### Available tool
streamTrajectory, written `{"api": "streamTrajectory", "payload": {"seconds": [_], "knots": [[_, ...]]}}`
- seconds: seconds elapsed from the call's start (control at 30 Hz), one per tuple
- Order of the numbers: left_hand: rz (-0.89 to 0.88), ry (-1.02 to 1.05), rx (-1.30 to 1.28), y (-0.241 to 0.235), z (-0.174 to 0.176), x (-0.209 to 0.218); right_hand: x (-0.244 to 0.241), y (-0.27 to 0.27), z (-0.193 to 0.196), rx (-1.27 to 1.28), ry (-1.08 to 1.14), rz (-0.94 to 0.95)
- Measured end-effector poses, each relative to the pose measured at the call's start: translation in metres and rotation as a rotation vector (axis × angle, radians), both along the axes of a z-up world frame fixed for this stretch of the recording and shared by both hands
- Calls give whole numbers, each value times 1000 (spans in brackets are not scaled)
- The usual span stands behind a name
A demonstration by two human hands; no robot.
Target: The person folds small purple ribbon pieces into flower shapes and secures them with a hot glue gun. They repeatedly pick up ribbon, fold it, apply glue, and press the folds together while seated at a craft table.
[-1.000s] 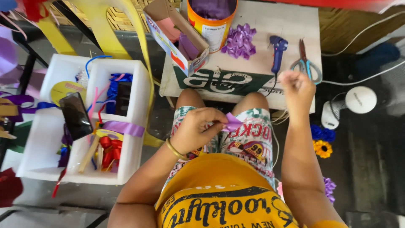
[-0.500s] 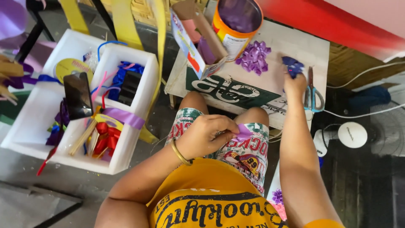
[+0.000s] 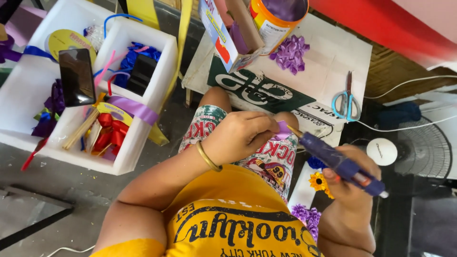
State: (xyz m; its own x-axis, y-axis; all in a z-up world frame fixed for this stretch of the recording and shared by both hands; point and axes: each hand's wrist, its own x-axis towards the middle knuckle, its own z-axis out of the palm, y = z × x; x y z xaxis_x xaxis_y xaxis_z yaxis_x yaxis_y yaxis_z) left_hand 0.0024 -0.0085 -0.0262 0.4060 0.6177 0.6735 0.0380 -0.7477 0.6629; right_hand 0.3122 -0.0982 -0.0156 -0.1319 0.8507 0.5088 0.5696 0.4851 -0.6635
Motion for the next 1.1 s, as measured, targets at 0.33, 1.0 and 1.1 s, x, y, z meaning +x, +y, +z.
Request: {"api": "streamTrajectory", "payload": {"seconds": [0.33,1.0,1.1], "knots": [[56,59,85,-2,4,1,-13,6,7,62,-216,-49],[90,68,103,-1,-2,0,-6,-3,2,59,-302,-149],[89,53,102,-1,-2,-1,-4,-3,0,47,-318,-164]]}}
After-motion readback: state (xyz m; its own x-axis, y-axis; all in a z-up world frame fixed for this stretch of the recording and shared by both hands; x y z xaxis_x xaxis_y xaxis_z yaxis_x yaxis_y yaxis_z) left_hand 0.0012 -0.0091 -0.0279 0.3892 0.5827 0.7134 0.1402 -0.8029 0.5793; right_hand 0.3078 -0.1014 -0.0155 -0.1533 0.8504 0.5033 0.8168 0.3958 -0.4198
